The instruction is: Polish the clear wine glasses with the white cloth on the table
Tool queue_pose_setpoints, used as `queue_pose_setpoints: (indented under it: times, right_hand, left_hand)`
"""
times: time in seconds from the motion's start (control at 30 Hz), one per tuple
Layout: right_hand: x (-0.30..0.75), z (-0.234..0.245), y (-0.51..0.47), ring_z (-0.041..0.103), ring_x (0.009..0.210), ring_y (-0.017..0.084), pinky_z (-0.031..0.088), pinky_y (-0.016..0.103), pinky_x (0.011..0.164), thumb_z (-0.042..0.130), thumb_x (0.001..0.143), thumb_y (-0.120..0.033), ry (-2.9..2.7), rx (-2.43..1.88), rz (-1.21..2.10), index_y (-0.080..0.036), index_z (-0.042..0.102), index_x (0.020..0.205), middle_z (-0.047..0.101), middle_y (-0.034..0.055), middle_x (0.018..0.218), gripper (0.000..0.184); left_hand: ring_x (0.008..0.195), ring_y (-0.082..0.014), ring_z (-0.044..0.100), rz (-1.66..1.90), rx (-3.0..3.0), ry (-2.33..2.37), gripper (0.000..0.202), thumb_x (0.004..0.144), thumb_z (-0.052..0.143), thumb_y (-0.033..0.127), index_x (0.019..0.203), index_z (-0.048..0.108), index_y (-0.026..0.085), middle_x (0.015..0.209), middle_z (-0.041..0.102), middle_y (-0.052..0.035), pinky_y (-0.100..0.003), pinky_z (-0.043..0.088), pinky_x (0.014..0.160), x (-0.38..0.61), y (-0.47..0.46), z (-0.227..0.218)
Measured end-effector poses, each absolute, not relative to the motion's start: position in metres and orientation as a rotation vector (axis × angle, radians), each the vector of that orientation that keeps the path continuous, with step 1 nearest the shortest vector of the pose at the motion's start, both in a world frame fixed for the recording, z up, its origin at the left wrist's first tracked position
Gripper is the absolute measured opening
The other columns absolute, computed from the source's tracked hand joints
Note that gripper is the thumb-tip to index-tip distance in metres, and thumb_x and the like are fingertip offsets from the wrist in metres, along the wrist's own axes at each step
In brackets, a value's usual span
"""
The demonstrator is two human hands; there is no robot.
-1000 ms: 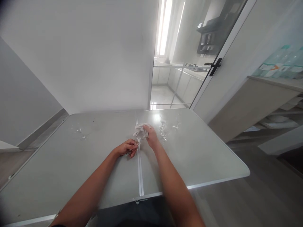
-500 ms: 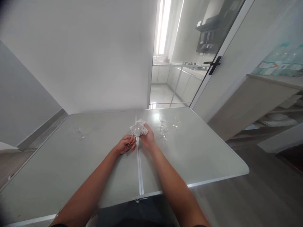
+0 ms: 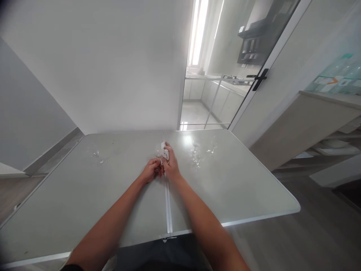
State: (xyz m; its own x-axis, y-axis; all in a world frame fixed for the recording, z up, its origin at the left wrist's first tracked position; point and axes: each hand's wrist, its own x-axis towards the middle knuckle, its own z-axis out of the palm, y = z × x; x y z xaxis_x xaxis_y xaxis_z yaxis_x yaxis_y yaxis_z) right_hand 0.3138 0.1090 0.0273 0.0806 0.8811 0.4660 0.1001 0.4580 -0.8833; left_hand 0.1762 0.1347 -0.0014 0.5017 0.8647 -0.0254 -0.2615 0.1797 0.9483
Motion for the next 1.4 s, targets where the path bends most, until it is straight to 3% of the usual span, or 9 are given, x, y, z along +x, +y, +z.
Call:
queue_pose_setpoints:
  times: [0.07,0.13,0.27,0.5,0.73,0.87,1.03,1.2,1.4]
  right_hand:
    - [0.315,0.031,0.106,0.036,0.147,0.027,0.035,0.047,0.117,0.053,0.092,-0.022,-1.641,-0.898,0.531,-0.024,0.054,0.128,0.042,0.0098,0.157,0.036]
    - [0.318,0.035,0.106,0.023,0.154,0.028,0.025,0.051,0.123,0.054,0.087,-0.016,-1.854,-0.871,0.352,-0.023,0.059,0.123,0.043,0.0085,0.158,0.038]
    - [0.326,0.039,0.109,0.033,0.149,0.029,0.016,0.055,0.125,0.058,0.082,-0.014,-2.053,-0.926,0.101,-0.024,0.065,0.118,0.058,0.0067,0.145,0.038]
    - [0.335,0.045,0.109,0.058,0.113,0.026,0.046,0.04,0.1,0.058,0.088,-0.018,-1.794,-1.067,0.18,-0.023,0.066,0.109,0.07,0.0064,0.118,0.023]
    - [0.337,0.049,0.109,0.053,0.066,0.015,0.042,0.027,0.063,0.059,0.094,-0.037,-1.327,-1.062,0.605,-0.022,0.066,0.098,0.06,-0.002,0.075,0.017]
    - [0.334,0.045,0.115,0.059,0.072,0.015,0.047,0.026,0.07,0.063,0.092,-0.046,-0.996,-0.852,0.914,-0.021,0.064,0.095,0.063,-0.0014,0.08,0.025]
    - [0.321,0.034,0.12,0.067,0.092,0.02,0.053,0.034,0.083,0.062,0.09,-0.056,-0.741,-0.761,1.031,-0.022,0.064,0.111,0.07,0.0058,0.105,0.04]
    - [0.307,0.023,0.117,0.066,0.093,0.023,0.055,0.035,0.078,0.054,0.093,-0.063,-0.916,-0.902,1.069,-0.021,0.06,0.12,0.07,0.0082,0.102,0.05]
    - [0.306,0.017,0.114,0.064,0.1,0.021,0.051,0.034,0.093,0.05,0.099,-0.051,-1.459,-0.98,0.887,-0.02,0.056,0.13,0.069,0.0067,0.107,0.045]
  left_hand:
    - [0.046,-0.0159,0.06,0.896,1.148,0.69,0.035,0.08,0.068,0.049,0.074,0.056,0.016,0.058,0.063,-0.0029,-0.023,0.042,0.037,0.178,0.135,-0.006]
    - [0.044,-0.0157,0.059,0.902,1.159,0.705,0.027,0.076,0.069,0.041,0.073,0.057,0.016,0.056,0.063,-0.0025,-0.023,0.042,0.037,0.179,0.134,-0.009]
    - [0.042,-0.0155,0.059,0.835,1.263,0.708,0.017,0.074,0.066,0.031,0.07,0.059,0.015,0.051,0.061,-0.0015,-0.025,0.046,0.043,0.18,0.13,-0.008]
    - [0.044,-0.0145,0.06,0.618,1.388,0.7,0.04,0.081,0.072,0.047,0.065,0.055,0.015,0.054,0.065,-0.0062,-0.024,0.044,0.046,0.176,0.125,0.003]
    - [0.039,-0.0123,0.053,0.588,1.402,0.643,0.064,0.084,0.054,0.076,0.065,0.055,0.015,0.053,0.062,-0.0053,-0.023,0.039,0.04,0.175,0.128,-0.002]
    - [0.043,-0.0128,0.056,0.59,1.406,0.617,0.066,0.086,0.051,0.076,0.067,0.059,0.014,0.056,0.063,-0.0061,-0.024,0.041,0.045,0.174,0.128,-0.002]
    - [0.055,-0.016,0.063,0.645,1.402,0.602,0.065,0.09,0.046,0.074,0.071,0.061,0.014,0.064,0.068,-0.0095,-0.026,0.046,0.055,0.178,0.126,0.003]
    - [0.062,-0.0159,0.06,0.937,1.416,0.749,0.063,0.083,0.057,0.076,0.071,0.064,0.014,0.067,0.065,-0.0054,-0.027,0.047,0.062,0.181,0.132,-0.001]
    - [0.062,-0.014,0.051,1.177,1.378,0.895,0.059,0.083,0.06,0.072,0.064,0.06,0.016,0.061,0.057,-0.0006,-0.026,0.043,0.062,0.18,0.142,-0.017]
